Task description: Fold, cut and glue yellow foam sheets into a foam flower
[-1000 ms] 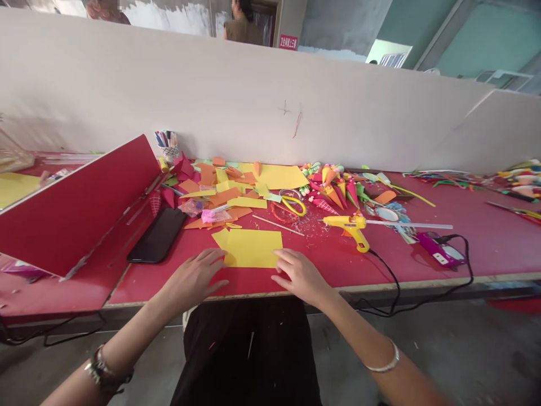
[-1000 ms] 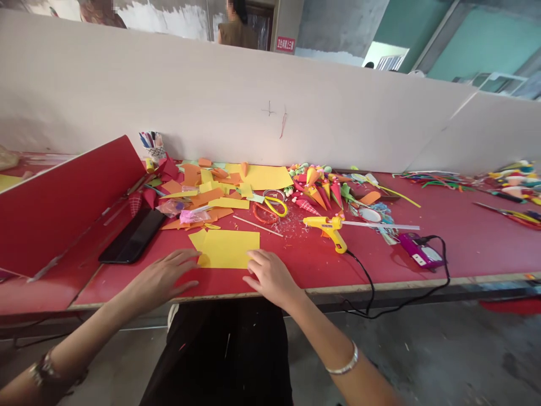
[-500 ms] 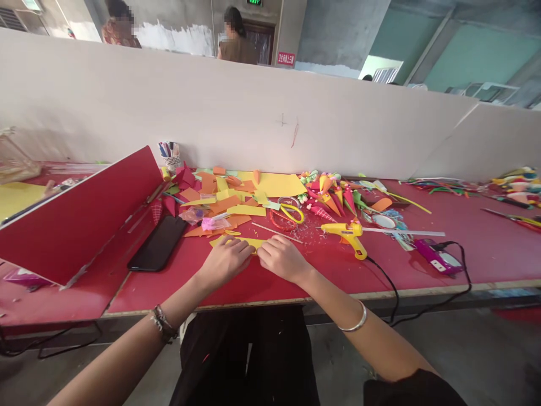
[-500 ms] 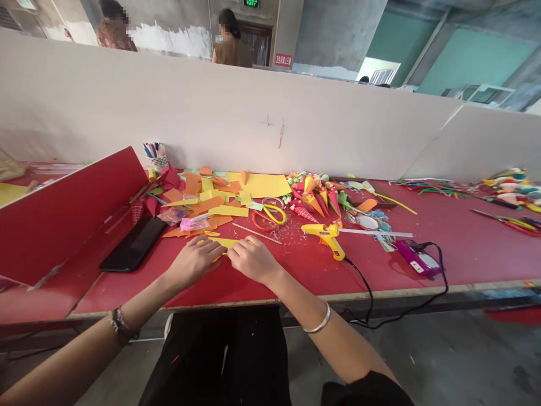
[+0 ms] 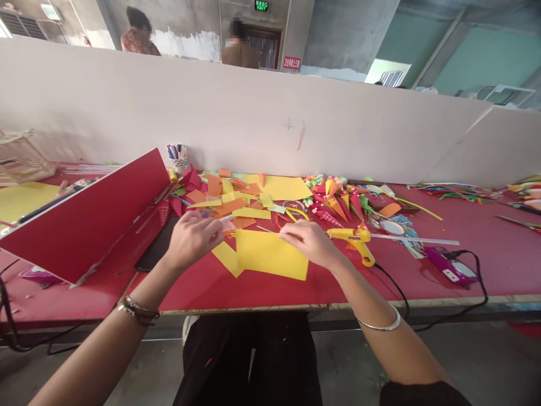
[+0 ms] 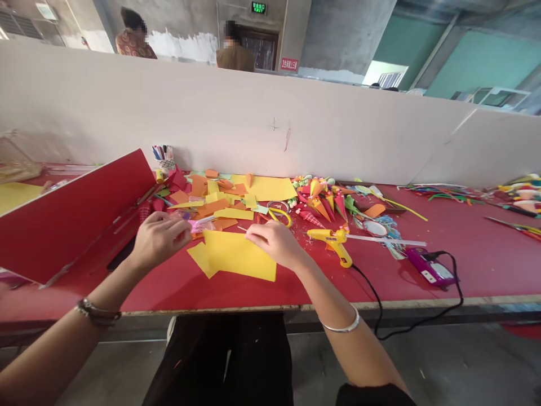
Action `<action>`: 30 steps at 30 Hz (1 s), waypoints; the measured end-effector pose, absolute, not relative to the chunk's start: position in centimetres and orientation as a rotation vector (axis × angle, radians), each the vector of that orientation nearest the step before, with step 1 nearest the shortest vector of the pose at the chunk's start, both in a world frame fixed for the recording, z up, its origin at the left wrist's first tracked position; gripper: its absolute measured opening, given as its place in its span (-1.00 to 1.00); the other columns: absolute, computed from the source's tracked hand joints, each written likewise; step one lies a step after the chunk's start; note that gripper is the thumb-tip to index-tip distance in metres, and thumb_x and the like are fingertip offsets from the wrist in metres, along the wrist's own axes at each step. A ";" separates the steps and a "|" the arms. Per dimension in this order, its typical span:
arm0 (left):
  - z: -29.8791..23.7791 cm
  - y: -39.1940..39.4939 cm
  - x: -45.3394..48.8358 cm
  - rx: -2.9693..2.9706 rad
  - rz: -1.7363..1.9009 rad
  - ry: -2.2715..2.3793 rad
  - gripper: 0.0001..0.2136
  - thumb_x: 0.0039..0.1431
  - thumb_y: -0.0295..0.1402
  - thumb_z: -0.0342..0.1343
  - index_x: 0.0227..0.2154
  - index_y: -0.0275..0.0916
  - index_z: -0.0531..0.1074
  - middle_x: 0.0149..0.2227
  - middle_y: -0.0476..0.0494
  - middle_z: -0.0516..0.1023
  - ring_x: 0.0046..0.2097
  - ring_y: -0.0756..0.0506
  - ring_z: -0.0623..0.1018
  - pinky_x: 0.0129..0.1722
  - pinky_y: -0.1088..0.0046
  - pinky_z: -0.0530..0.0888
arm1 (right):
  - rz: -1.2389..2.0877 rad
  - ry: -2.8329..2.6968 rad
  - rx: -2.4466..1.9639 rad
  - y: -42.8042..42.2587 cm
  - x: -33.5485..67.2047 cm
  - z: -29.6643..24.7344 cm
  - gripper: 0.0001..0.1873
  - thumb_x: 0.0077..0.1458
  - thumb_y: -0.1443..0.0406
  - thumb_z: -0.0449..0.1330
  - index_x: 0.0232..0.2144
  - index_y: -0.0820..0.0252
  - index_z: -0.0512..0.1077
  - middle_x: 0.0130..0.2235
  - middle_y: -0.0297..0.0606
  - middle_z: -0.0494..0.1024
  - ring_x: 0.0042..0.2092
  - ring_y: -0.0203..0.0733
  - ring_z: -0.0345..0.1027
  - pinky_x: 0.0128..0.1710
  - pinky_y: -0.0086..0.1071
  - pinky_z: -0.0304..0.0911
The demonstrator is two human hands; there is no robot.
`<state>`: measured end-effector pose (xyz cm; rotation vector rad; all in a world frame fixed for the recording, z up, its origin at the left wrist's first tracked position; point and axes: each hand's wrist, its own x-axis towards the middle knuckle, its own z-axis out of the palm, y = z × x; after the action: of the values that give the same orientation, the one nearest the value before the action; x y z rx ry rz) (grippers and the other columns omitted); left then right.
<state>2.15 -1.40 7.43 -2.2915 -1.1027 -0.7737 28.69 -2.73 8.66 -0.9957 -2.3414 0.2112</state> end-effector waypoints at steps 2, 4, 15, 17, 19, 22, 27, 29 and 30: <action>7.9 -1.6 1.7 -2.376 -0.935 -1.302 -0.79 0.12 -0.41 -0.15 -0.48 -0.26 0.38 -0.54 -0.01 0.48 -0.50 0.03 0.40 -0.31 0.46 0.30 | 0.259 -2.327 -1.002 -2.6 29.1 8.7 -0.72 0.14 0.21 -0.06 -0.47 0.17 0.37 -0.53 -0.38 0.43 -0.47 -0.36 0.22 -0.40 -0.48 0.09; 8.3 -2.0 2.2 -2.645 -1.023 -1.354 -0.76 0.16 -0.35 -0.19 -0.35 -0.28 0.38 -0.46 -0.04 0.49 -0.45 0.03 0.42 -0.38 0.53 0.32 | 0.306 -2.346 -0.973 -2.6 29.1 8.7 -0.71 0.15 0.19 -0.07 -0.45 0.17 0.37 -0.50 -0.37 0.44 -0.46 -0.36 0.24 -0.41 -0.48 0.10; 7.5 -3.5 5.9 -2.810 -0.769 -1.061 -0.63 0.19 -0.29 -0.18 -0.69 -0.28 0.25 -0.74 0.06 0.14 -0.62 0.07 0.16 -0.53 0.53 0.16 | -0.315 -2.463 -0.784 -3.4 25.0 8.5 -0.76 0.04 0.42 -0.09 -0.53 0.19 0.33 -0.53 -0.34 0.38 -0.41 -0.32 0.20 -0.26 -0.39 0.05; 7.7 -3.9 6.2 -2.881 -0.813 -1.051 -0.63 0.20 -0.30 -0.20 -0.69 -0.28 0.23 -0.73 0.06 0.13 -0.62 0.07 0.17 -0.54 0.54 0.14 | -0.295 -2.458 -0.754 -3.5 24.3 8.2 -0.79 0.00 0.43 -0.08 -0.55 0.20 0.30 -0.57 -0.37 0.34 -0.47 -0.35 0.16 -0.36 -0.44 0.03; 7.9 -4.2 6.3 -2.975 -0.858 -1.058 -0.64 0.21 -0.32 -0.20 -0.69 -0.28 0.20 -0.72 0.07 0.12 -0.62 0.08 0.16 -0.56 0.55 0.13 | -0.253 -2.447 -0.742 -3.4 24.1 8.0 -0.82 -0.03 0.43 -0.07 -0.55 0.20 0.29 -0.59 -0.40 0.32 -0.51 -0.38 0.13 -0.43 -0.46 0.00; 8.1 -4.4 5.7 -3.059 -0.908 -1.092 -0.65 0.20 -0.33 -0.18 -0.69 -0.28 0.17 -0.71 0.09 0.09 -0.62 0.09 0.12 -0.58 0.56 0.12 | -0.237 -2.417 -0.741 -3.1 24.6 7.7 -0.82 -0.06 0.44 -0.08 -0.57 0.19 0.27 -0.62 -0.43 0.30 -0.55 -0.40 0.10 -0.46 -0.48 -0.03; 8.3 -4.2 3.3 -3.009 -0.877 -1.164 -0.66 0.19 -0.32 -0.16 -0.68 -0.28 0.24 -0.69 0.06 0.19 -0.61 0.08 0.18 -0.57 0.57 0.16 | -0.284 -2.366 -0.851 -2.2 27.6 6.4 -0.82 -0.11 0.46 -0.07 -0.64 0.18 0.24 -0.66 -0.45 0.25 -0.57 -0.40 0.05 -0.45 -0.49 -0.01; 8.4 -4.1 2.2 -2.979 -0.867 -1.186 -0.66 0.18 -0.30 -0.15 -0.66 -0.28 0.29 -0.68 0.03 0.26 -0.60 0.08 0.22 -0.57 0.58 0.18 | -0.276 -2.352 -0.923 -2.0 29.2 5.8 -0.82 -0.11 0.46 -0.05 -0.64 0.18 0.24 -0.66 -0.44 0.25 -0.57 -0.39 0.05 -0.46 -0.49 0.00; 8.4 -4.1 1.8 -2.962 -0.870 -1.204 -0.67 0.17 -0.30 -0.14 -0.65 -0.29 0.31 -0.67 0.02 0.29 -0.59 0.08 0.24 -0.58 0.58 0.18 | -0.269 -2.327 -0.968 -1.9 29.9 5.6 -0.82 -0.11 0.46 -0.05 -0.64 0.18 0.24 -0.66 -0.44 0.25 -0.57 -0.39 0.06 -0.47 -0.48 0.00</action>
<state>1.83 -4.14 8.42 -2.9617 -1.2038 -0.8700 29.87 -1.90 5.61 -0.9676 -2.3275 -0.2692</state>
